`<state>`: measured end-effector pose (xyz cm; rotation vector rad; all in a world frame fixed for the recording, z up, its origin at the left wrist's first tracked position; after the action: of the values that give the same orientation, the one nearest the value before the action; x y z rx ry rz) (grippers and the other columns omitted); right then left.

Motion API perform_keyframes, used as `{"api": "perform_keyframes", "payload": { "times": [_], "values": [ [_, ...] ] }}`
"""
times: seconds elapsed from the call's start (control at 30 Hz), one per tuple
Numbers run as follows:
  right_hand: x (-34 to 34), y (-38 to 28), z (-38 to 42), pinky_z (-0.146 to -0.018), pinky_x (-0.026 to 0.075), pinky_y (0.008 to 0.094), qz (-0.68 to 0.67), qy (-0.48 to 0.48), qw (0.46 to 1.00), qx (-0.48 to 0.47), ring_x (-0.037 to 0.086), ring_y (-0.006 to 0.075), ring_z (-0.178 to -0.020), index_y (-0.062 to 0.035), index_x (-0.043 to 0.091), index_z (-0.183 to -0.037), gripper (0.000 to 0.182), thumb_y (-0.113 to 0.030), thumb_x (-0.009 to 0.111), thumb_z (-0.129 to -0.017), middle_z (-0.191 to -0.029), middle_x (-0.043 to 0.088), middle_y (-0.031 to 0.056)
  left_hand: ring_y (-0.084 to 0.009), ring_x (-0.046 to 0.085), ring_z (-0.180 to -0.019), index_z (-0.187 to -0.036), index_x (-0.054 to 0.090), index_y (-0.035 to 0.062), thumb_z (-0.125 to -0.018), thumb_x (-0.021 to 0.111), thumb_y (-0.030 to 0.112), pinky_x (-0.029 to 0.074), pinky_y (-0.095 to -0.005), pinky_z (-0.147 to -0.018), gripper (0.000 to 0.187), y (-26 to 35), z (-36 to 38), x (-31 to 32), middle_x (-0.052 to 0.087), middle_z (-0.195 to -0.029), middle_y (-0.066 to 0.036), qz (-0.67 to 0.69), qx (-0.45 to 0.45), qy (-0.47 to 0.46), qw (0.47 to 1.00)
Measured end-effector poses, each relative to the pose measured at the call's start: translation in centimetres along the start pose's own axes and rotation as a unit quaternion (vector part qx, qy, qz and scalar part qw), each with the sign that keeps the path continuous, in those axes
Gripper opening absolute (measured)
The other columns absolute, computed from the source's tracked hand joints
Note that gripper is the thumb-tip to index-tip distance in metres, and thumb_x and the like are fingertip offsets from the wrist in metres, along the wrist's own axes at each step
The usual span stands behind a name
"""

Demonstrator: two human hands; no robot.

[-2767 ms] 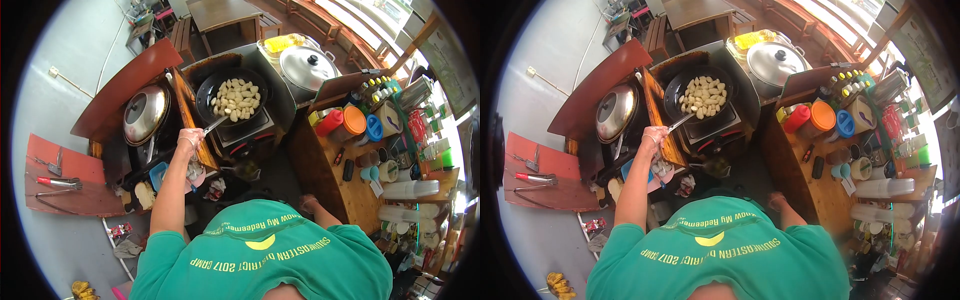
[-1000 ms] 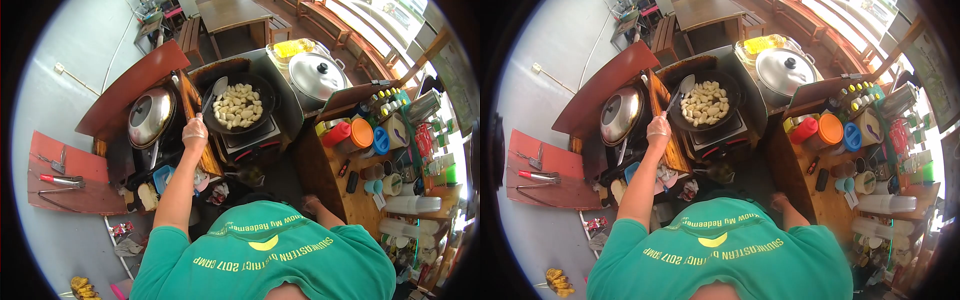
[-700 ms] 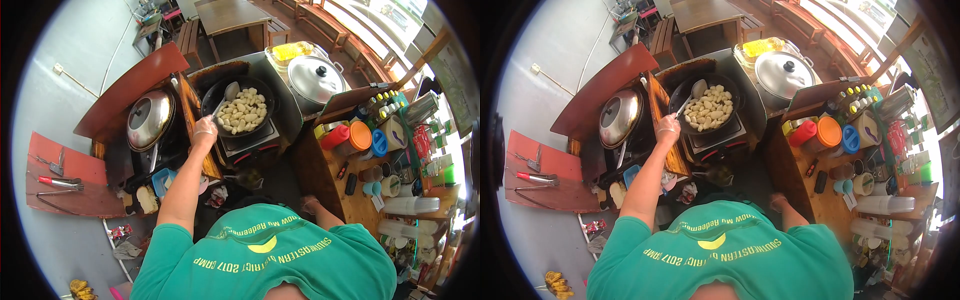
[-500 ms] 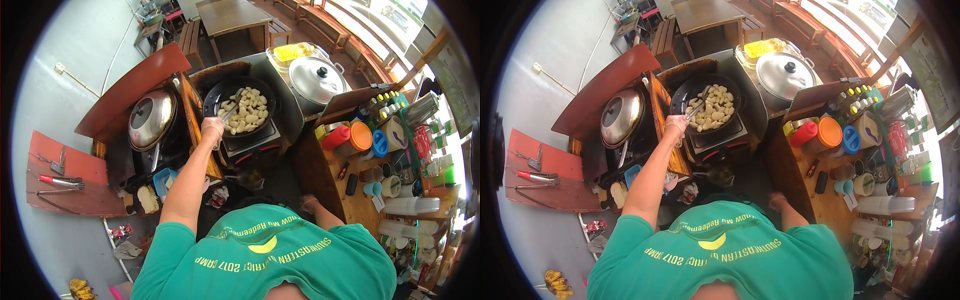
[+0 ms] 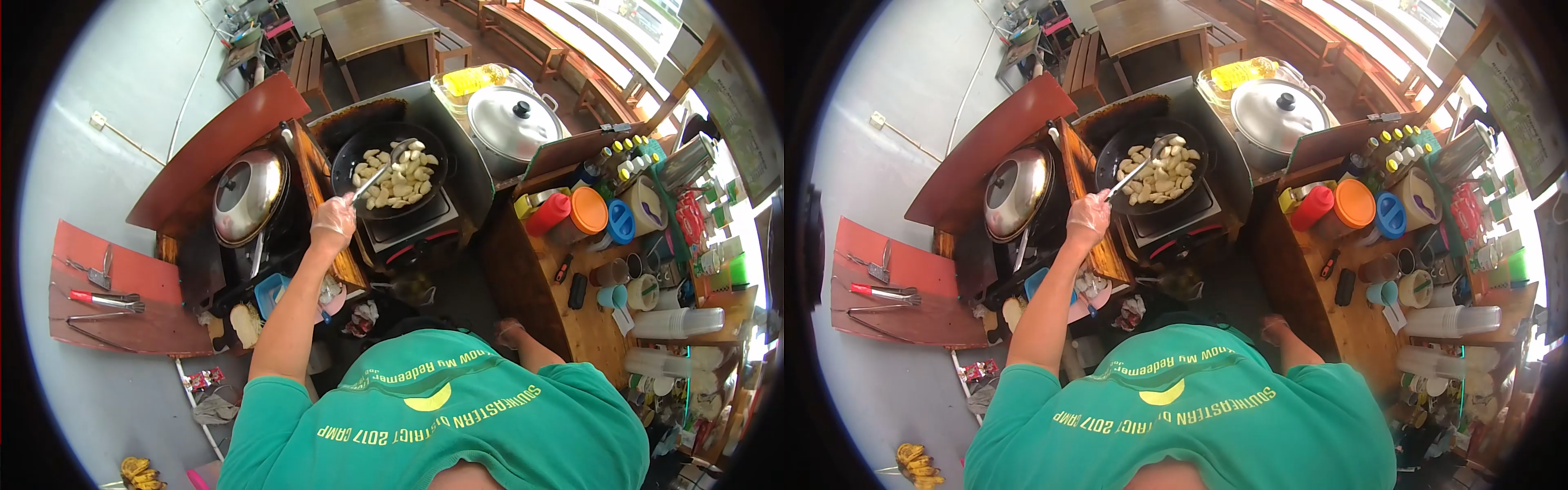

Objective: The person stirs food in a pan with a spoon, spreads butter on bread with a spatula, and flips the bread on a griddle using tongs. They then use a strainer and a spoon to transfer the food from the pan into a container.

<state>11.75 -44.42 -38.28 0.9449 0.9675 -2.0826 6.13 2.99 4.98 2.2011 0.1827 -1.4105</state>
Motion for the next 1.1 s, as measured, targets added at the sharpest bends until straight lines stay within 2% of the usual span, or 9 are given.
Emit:
{"api": "perform_keyframes", "payload": {
  "times": [0.07, 0.2, 0.33, 0.6, 0.8, 0.93, 1.0, 1.07, 1.1],
  "values": [
    [-0.2, -0.1, -0.1, -0.071, 0.052, 0.0460, 0.008, 0.002, 1.000, -0.015, 0.064, 0.0367, -0.082, -0.0071, 0.063, -0.084, 0.028, -0.029, 0.074, -0.070, -0.084, 0.065, 0.0153, -0.0354, 0.065, -0.074, -0.102, 0.067, 0.0057, -0.088, 0.055, 0.015, 0.052, -0.0446, -0.067, 0.021, 1.3, 0.4, -0.4, 0.065, -0.079, -0.016, -0.114, 0.054, -0.044, 0.991],
    [-0.5, -0.1, -0.4, -0.072, 0.052, 0.0451, -0.010, -0.011, 1.000, 0.001, 0.064, 0.0364, -0.083, -0.0069, 0.064, -0.084, 0.029, -0.029, 0.075, -0.069, -0.084, 0.065, 0.0145, -0.0314, 0.065, -0.070, -0.106, 0.066, 0.0082, -0.086, 0.056, 0.012, 0.053, -0.0409, -0.062, 0.022, 2.4, 2.4, -3.2, 0.062, -0.080, -0.015, -0.130, 0.117, -0.036, 0.984],
    [-1.4, -0.7, -0.2, -0.073, 0.052, 0.0453, -0.043, 0.042, 0.998, -0.015, 0.064, 0.0362, -0.084, -0.0070, 0.064, -0.085, 0.030, -0.029, 0.075, -0.069, -0.084, 0.065, 0.0142, -0.0308, 0.065, -0.066, -0.112, 0.066, 0.0078, -0.084, 0.057, 0.010, 0.054, -0.0402, -0.060, 0.029, 2.3, 4.8, -5.0, 0.062, -0.080, -0.015, -0.176, 0.096, -0.061, 0.978],
    [1.2, -0.4, 0.6, -0.073, 0.053, 0.0459, 0.032, 0.024, 0.999, -0.034, 0.063, 0.0362, -0.087, -0.0076, 0.066, -0.080, 0.026, -0.033, 0.065, -0.074, -0.092, 0.065, 0.0142, -0.0330, 0.065, -0.064, -0.107, 0.067, 0.0069, -0.086, 0.056, 0.009, 0.053, -0.0422, -0.056, 0.024, 2.0, 6.5, -7.0, 0.062, -0.077, -0.015, -0.195, 0.088, -0.057, 0.975],
    [5.0, 2.1, 0.4, -0.072, 0.053, 0.0462, 0.066, -0.042, 0.996, -0.037, 0.064, 0.0359, -0.085, -0.0080, 0.067, -0.079, 0.026, -0.033, 0.066, -0.072, -0.091, 0.065, 0.0134, -0.0331, 0.065, -0.063, -0.099, 0.068, 0.0059, -0.090, 0.054, 0.010, 0.054, -0.0426, -0.056, 0.018, 1.9, 7.2, -5.7, 0.062, -0.075, -0.015, -0.194, 0.089, -0.043, 0.976],
    [3.4, 1.3, 0.6, -0.072, 0.053, 0.0460, 0.081, -0.061, 0.995, -0.021, 0.064, 0.0364, -0.084, -0.0083, 0.067, -0.079, 0.026, -0.034, 0.065, -0.073, -0.090, 0.065, 0.0133, -0.0323, 0.067, -0.064, -0.095, 0.069, 0.0057, -0.092, 0.053, 0.013, 0.055, -0.0411, -0.056, 0.018, 0.3, 6.2, -3.4, 0.063, -0.074, -0.014, -0.212, 0.061, -0.024, 0.975],
    [2.3, 0.4, 0.4, -0.071, 0.053, 0.0465, 0.045, -0.004, 0.998, -0.049, 0.064, 0.0368, -0.084, -0.0080, 0.067, -0.079, 0.026, -0.033, 0.063, -0.074, -0.089, 0.065, 0.0143, -0.0319, 0.067, -0.063, -0.093, 0.069, 0.0060, -0.093, 0.052, 0.014, 0.055, -0.0406, -0.056, 0.018, -0.1, 5.4, -2.9, 0.063, -0.073, -0.014, -0.210, 0.057, 0.000, 0.976],
    [2.1, 0.2, 0.0, -0.071, 0.053, 0.0467, 0.037, -0.012, 0.999, -0.033, 0.063, 0.0371, -0.084, -0.0077, 0.066, -0.078, 0.025, -0.033, 0.063, -0.074, -0.088, 0.065, 0.0154, -0.0323, 0.067, -0.071, -0.099, 0.067, 0.0065, -0.093, 0.051, 0.014, 0.055, -0.0411, -0.063, 0.019, -2.7, 4.5, -2.1, 0.064, -0.081, -0.015, -0.257, -0.079, -0.049, 0.962],
    [2.0, 0.1, 0.0, -0.071, 0.053, 0.0469, 0.030, -0.020, 0.999, -0.019, 0.063, 0.0374, -0.085, -0.0074, 0.066, -0.077, 0.025, -0.032, 0.063, -0.074, -0.088, 0.064, 0.0165, -0.0323, 0.067, -0.071, -0.099, 0.067, 0.0065, -0.093, 0.051, 0.014, 0.055, -0.0411, -0.063, 0.019, -2.7, 4.3, -1.9, 0.064, -0.081, -0.015, -0.256, -0.080, -0.050, 0.962]
  ]
}}
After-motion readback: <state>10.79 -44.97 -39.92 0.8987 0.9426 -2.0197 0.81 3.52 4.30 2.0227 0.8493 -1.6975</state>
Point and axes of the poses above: each hand's wrist, its own z-axis away from the middle knuckle, its own x-axis out of the palm, y = z × x, the point moved 9 cm from there along -z, towards the middle knuckle
